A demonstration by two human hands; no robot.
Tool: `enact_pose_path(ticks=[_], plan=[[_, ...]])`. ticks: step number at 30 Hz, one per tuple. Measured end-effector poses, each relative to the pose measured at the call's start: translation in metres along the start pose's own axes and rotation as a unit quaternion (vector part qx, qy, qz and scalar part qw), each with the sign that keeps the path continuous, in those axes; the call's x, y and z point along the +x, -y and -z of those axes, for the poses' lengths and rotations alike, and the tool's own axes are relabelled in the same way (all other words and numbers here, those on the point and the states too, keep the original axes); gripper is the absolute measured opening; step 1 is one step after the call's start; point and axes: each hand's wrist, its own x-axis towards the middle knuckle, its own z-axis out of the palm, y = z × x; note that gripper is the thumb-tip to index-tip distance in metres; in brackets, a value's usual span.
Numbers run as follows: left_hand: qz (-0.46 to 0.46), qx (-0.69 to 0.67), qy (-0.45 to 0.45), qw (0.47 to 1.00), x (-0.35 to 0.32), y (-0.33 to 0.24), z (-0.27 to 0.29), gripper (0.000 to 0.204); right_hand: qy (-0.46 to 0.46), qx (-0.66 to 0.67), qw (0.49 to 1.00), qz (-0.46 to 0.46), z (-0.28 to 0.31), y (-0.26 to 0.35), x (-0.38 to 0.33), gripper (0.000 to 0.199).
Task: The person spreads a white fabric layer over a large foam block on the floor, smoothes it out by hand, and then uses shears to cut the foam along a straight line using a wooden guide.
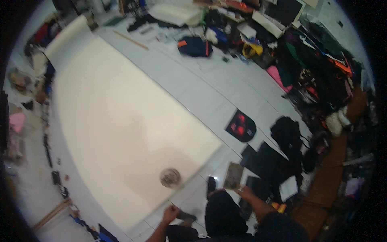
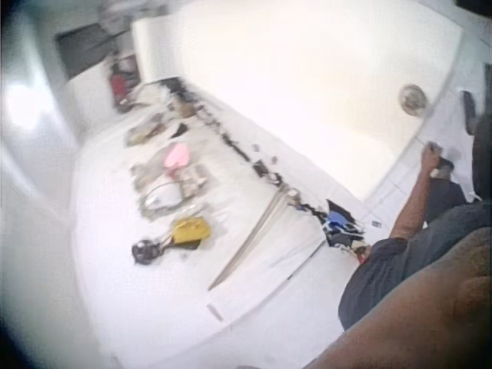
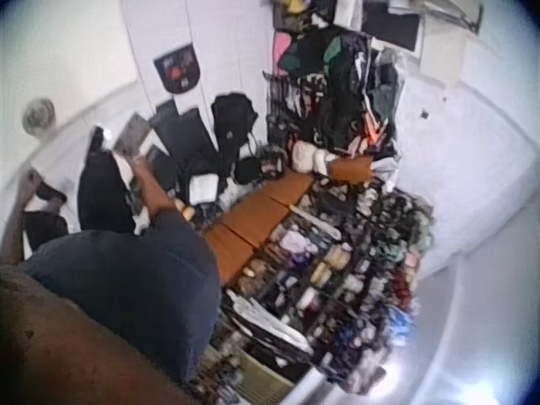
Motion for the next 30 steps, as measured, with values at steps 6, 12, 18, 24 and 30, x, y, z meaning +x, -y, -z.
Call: enact_pose_path(ticks=[6, 12, 18, 24, 30], plan=[[-0.006, 0.120, -0.064, 0.991, -0.054, -0.034, 0.097, 0.026, -0.011, 0.221, 0.975, -0.014, 0.073, -0.206, -0.042, 0.023], [0.240, 0.136, -0.219, 0.936, -0.041, -0.082, 0.127, 0.039, -0.138, -0.134, 0.852, 0.488, 0.195, -0.158, 0.031, 0.024], [0.123, 0.010, -0.048, 0.991, 0.015, -0.281, 0.072, 0.042, -0.149, 0.222, 0.962, 0.062, 0.338, -0.028, 0.210, 0.023], [0.086, 0.135, -0.014, 0.987, 0.070, -0.323, 0.088, 0.050, -0.111, 0.351, 0.922, 0.121, 0.456, 0.184, 0.246, 0.028], [0.197, 0.148, -0.046, 0.968, 0.197, -0.377, 0.129, 0.065, -0.068, 0.133, 0.975, 0.164, 0.500, 0.268, 0.383, 0.034]])
